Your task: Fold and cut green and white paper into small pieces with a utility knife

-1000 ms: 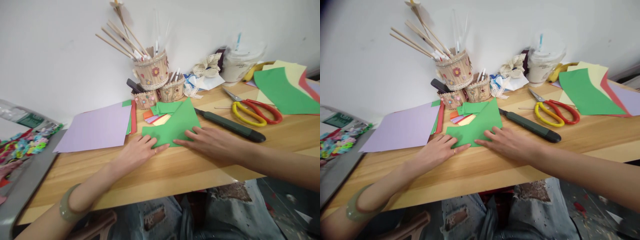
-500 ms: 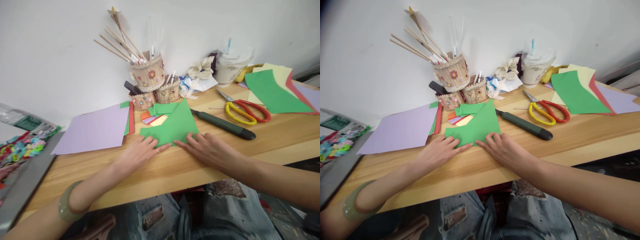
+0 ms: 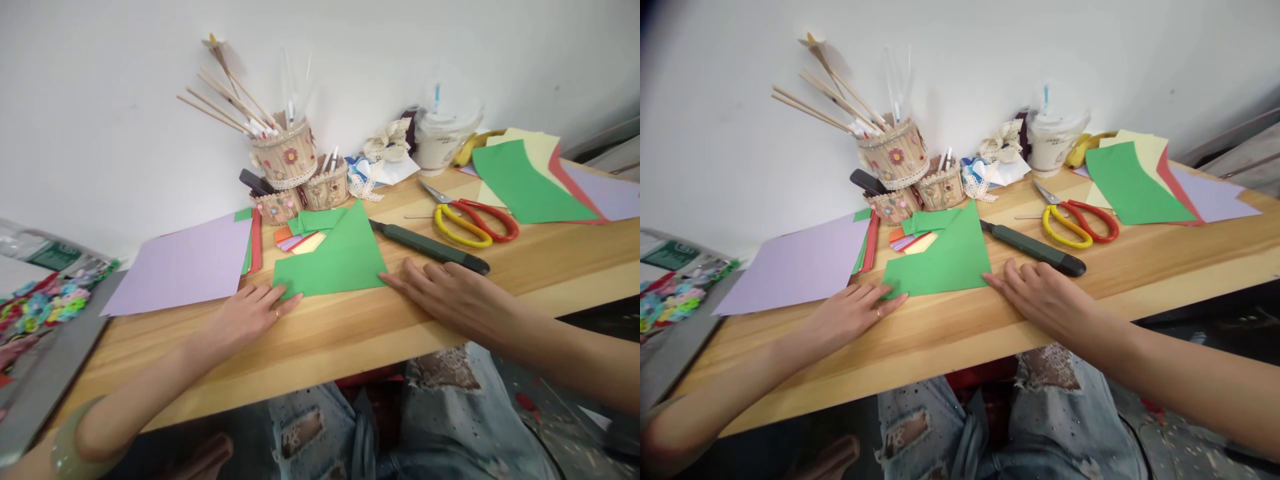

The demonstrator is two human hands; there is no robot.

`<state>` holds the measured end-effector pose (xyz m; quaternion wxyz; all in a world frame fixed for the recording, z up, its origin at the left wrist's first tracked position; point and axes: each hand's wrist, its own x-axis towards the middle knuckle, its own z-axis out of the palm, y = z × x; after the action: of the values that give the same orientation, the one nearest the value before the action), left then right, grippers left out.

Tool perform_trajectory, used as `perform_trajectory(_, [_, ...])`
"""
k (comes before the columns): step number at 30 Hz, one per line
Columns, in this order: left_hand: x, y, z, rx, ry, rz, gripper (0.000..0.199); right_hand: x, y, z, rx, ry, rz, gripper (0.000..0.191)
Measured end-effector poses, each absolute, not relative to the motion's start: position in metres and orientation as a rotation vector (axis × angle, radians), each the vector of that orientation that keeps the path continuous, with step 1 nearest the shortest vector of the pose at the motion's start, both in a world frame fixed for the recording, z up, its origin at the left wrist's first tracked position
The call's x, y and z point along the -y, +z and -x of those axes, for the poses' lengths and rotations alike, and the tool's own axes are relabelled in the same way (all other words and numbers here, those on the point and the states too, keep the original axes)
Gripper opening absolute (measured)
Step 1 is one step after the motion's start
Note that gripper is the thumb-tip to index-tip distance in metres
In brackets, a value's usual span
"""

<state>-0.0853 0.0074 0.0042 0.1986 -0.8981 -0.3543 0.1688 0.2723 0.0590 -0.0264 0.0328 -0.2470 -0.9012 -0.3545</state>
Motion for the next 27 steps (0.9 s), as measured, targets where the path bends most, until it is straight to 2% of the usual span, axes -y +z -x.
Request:
perform_trajectory(6, [0.004,-0.009,0.107,1.155,0.236,2.612,0.048,-0.061,-0.028,-0.275,2.748,-1.088,0.738,0.055])
perform_trajectory(14, [0.022,0.011,0.113,1.491,0.054,2.665,0.035,-0.063,-0.029,-0.274,2.714,-1.093,0.702,0.057])
perform_trajectory(16, [0.019,0.017,0.113,1.446,-0.003,2.631,0.031,-0.064,-0.029,-0.275,2.709,-1.062,0.685,0.056])
perform_trajectory(22, [-0.011,0.038,0.087,1.084,-0.416,2.586,0.04,-0.067,-0.016,-0.291,2.668,-0.741,0.766,0.059])
perform_trajectory(27, [-0.057,0.032,0.035,0.835,-0.392,2.847,0.04,-0.087,-0.002,-0.303,2.509,-0.622,1.142,0.046])
